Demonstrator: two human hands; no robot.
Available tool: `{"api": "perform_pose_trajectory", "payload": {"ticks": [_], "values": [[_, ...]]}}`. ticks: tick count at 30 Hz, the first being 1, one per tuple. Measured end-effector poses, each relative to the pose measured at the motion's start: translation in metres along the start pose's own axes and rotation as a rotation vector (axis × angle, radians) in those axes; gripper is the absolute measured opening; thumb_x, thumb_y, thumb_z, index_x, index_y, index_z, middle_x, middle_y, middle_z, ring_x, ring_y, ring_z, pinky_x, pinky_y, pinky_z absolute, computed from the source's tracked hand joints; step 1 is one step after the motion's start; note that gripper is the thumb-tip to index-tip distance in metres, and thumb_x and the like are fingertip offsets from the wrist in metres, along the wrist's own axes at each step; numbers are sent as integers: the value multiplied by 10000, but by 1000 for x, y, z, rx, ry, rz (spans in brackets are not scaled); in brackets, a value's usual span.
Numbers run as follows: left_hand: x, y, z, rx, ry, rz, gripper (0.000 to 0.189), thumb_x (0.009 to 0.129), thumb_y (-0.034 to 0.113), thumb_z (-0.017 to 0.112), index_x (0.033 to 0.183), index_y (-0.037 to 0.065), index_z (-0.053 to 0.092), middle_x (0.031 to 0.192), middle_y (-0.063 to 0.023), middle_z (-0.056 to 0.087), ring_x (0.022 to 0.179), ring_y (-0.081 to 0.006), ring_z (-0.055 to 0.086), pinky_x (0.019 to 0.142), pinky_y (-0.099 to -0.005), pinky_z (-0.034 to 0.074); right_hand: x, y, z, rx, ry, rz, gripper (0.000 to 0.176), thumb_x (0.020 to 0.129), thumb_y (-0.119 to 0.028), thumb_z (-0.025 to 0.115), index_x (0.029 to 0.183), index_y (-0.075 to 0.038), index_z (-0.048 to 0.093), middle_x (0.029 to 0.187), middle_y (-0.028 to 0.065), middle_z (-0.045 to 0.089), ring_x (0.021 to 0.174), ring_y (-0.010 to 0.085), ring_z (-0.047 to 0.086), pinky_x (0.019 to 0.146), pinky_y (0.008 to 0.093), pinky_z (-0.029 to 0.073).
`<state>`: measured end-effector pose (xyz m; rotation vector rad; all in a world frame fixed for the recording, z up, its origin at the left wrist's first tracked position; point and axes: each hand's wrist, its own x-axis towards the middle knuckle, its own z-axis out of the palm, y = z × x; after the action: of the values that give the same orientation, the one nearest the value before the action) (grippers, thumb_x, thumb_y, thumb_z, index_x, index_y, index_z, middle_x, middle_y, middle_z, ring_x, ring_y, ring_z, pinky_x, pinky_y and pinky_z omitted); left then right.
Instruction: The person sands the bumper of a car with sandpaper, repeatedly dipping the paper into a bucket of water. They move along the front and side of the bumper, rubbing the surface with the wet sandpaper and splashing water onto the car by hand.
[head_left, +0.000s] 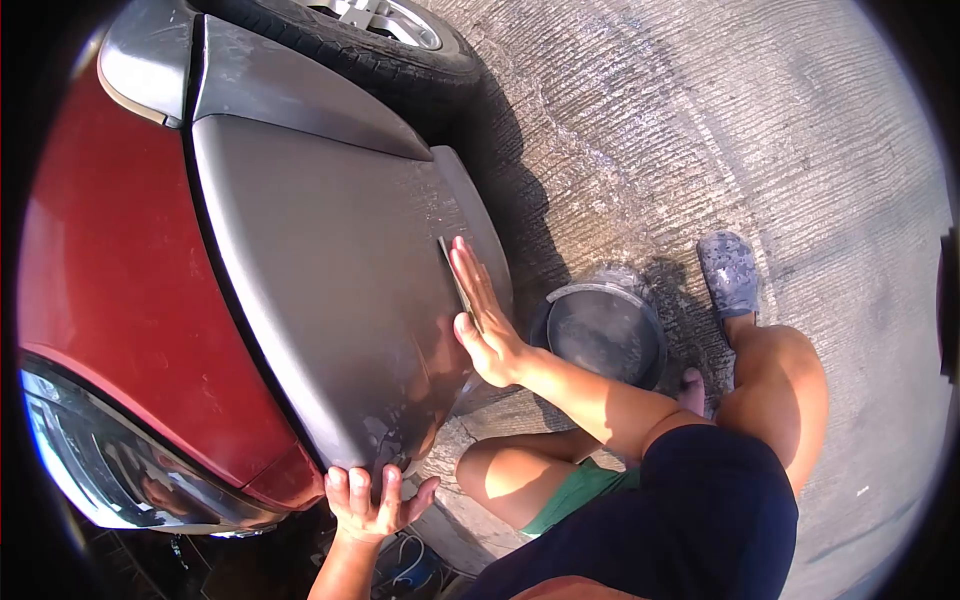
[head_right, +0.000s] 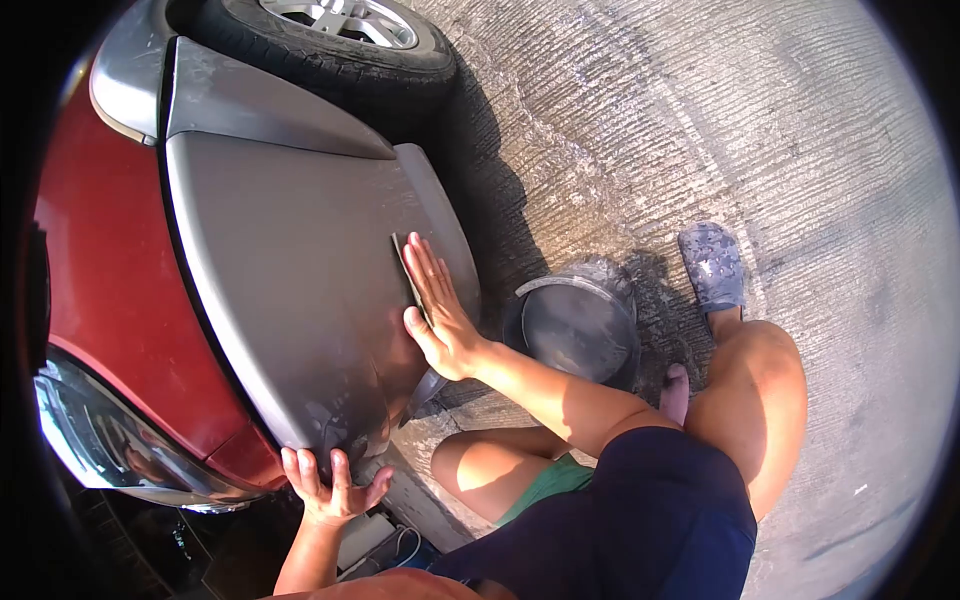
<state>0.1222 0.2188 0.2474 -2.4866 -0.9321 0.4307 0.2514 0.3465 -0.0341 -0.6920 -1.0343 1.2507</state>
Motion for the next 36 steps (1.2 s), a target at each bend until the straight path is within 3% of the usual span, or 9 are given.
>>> {"api": "perform_pose_trajectory", "payload": {"ticks": [5,8,11,14,20,23,26,29,36], "values": [[-5,2,0,-10,-1,-16,899,814,583,822,1491,60,545,1638,-266,334,1412,-525,402,1184,-632,329,86,19,-31,-114,-84,122,728,1132,-533,105,1701,-81,62,1781,142,16,1645,315,13,1300,534,-59],[6,-7,11,14,50,-1,893,817,586,818,1490,60,557,1615,-284,365,1433,-522,394,1185,-627,336,53,-86,-4,-96,-126,-244,700,1142,-491,202,1697,-74,115,1776,157,69,1644,296,52,1310,526,0],[4,-1,1,-12,37,-5,871,830,580,807,1485,55,574,1610,-283,391,1466,-518,393,1192,-613,352,86,-67,-18,-55,-95,-171,693,1138,-447,300,1689,-55,149,1769,175,101,1638,319,95,1316,483,73],[14,-3,-4,-30,25,16,841,858,539,788,1460,-11,583,1593,-333,384,1459,-556,397,1157,-642,401,57,5,-68,590,-28,276,570,1075,-272,388,1548,35,472,1541,178,559,1444,269,507,1231,369,342],[24,2,-5,-75,72,-104,715,872,515,790,1443,107,651,1569,-210,506,1455,-436,479,1167,-548,424,-78,16,-125,881,265,892,466,1027,-153,443,1428,59,551,1428,192,609,1295,324,622,1135,510,507],[28,4,-7,-90,85,-121,724,879,476,796,1482,119,615,1591,-190,491,1477,-415,464,1173,-529,423,-131,39,-137,763,505,997,400,1021,-158,453,1348,32,580,1349,188,645,1216,326,655,1109,541,528],[28,4,-5,-92,100,-127,769,864,461,808,1515,123,581,1606,-188,476,1491,-408,448,1189,-516,408,-170,79,-139,684,919,967,366,1011,-171,456,1306,-10,601,1312,156,665,1188,320,661,1079,563,538],[29,5,-9,-91,94,-134,813,848,444,810,1551,135,540,1620,-181,463,1496,-395,442,1210,-503,385,-190,107,-144,774,1035,942,340,1012,-193,455,1275,-52,617,1274,127,683,1176,300,665,1043,590,535],[27,4,-9,-108,91,-120,924,894,513,769,1608,53,404,1644,-193,418,1532,-381,392,1240,-493,345,-128,39,-86,772,746,756,478,994,-182,473,1429,-20,590,1390,123,653,1270,267,636,1124,478,496]]}}
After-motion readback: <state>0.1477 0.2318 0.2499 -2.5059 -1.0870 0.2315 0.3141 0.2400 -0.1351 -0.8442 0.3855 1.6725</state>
